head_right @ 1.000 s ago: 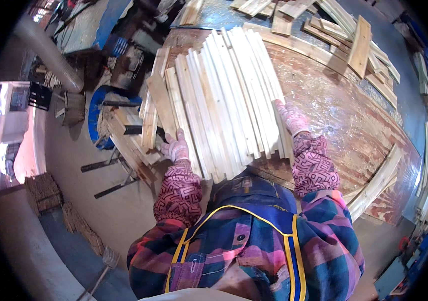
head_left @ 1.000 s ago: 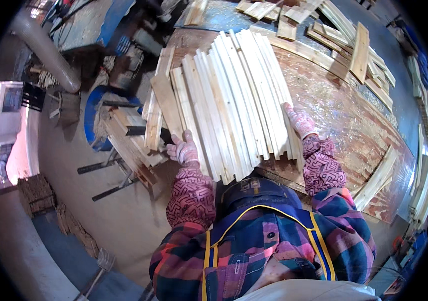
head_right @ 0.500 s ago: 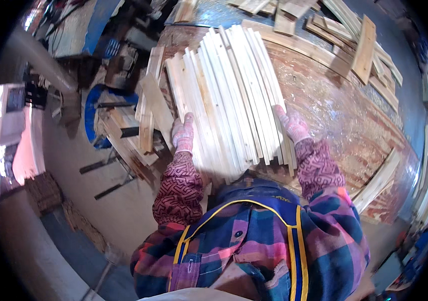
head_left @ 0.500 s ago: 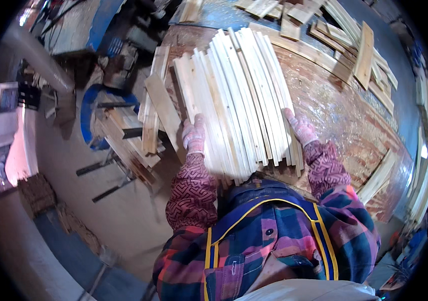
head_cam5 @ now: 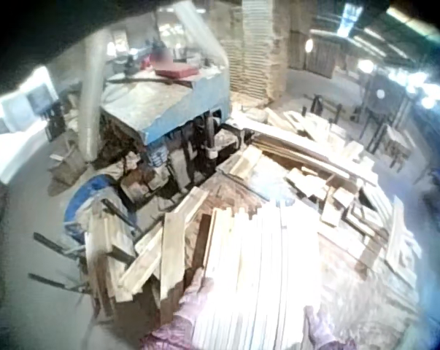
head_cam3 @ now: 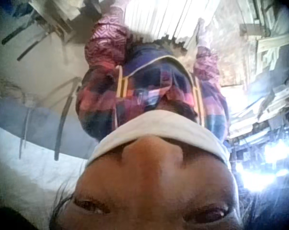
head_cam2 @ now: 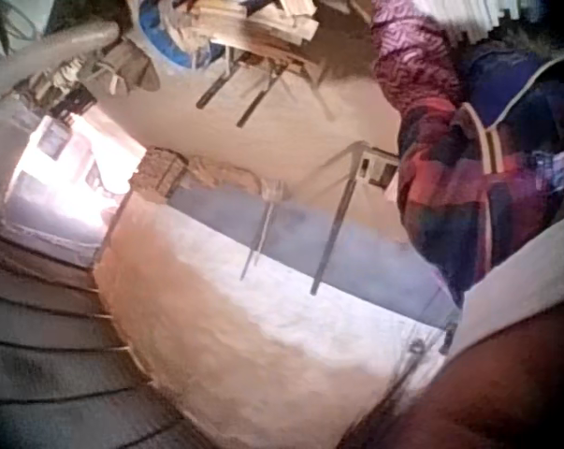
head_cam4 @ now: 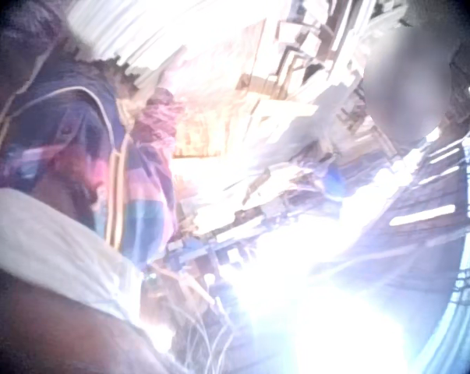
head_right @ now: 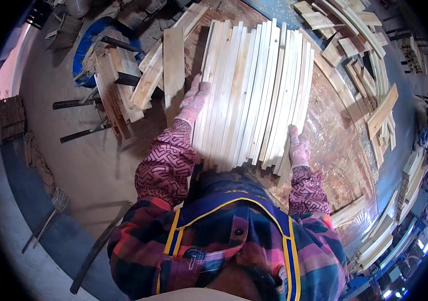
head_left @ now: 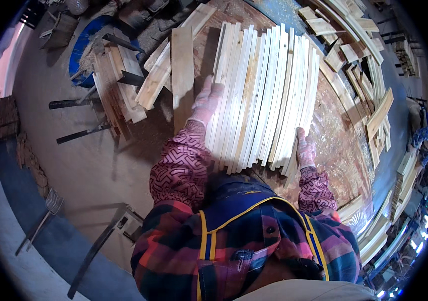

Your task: The person sorts and stacks thin wooden planks on a workbench in a workshop. They pick up planks from a disorganized pile, align them, and place them into a neat stack, occasionally moving the stack to a different location on the bench.

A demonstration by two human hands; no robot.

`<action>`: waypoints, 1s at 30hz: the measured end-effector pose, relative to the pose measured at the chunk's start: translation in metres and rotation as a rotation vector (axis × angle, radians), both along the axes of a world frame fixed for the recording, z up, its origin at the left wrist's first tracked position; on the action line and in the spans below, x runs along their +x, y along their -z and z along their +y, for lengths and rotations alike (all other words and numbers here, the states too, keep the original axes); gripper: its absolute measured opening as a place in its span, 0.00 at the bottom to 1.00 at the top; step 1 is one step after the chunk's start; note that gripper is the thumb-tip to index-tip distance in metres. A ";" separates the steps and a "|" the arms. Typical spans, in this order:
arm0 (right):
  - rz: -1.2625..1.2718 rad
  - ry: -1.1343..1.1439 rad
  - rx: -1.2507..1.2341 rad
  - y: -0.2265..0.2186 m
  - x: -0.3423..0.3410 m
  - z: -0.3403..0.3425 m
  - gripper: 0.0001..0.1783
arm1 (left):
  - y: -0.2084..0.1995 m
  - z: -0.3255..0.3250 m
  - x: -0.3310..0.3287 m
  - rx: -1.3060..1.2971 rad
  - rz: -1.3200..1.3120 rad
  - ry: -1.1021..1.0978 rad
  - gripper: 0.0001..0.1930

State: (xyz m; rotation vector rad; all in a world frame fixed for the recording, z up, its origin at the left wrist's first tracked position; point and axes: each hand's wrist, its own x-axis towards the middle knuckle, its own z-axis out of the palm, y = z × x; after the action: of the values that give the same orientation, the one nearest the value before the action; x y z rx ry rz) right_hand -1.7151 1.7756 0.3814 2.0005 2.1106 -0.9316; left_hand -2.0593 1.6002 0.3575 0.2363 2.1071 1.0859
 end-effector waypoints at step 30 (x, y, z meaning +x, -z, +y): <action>0.018 -0.012 0.004 0.007 0.002 0.000 0.49 | 0.029 -0.013 -0.038 -0.089 0.031 0.103 0.39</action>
State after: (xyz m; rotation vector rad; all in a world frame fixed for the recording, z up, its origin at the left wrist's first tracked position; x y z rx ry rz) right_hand -1.7131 1.7760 0.3747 1.9858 2.1327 -0.9478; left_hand -2.0973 1.5872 0.3282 0.3171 2.1409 0.9312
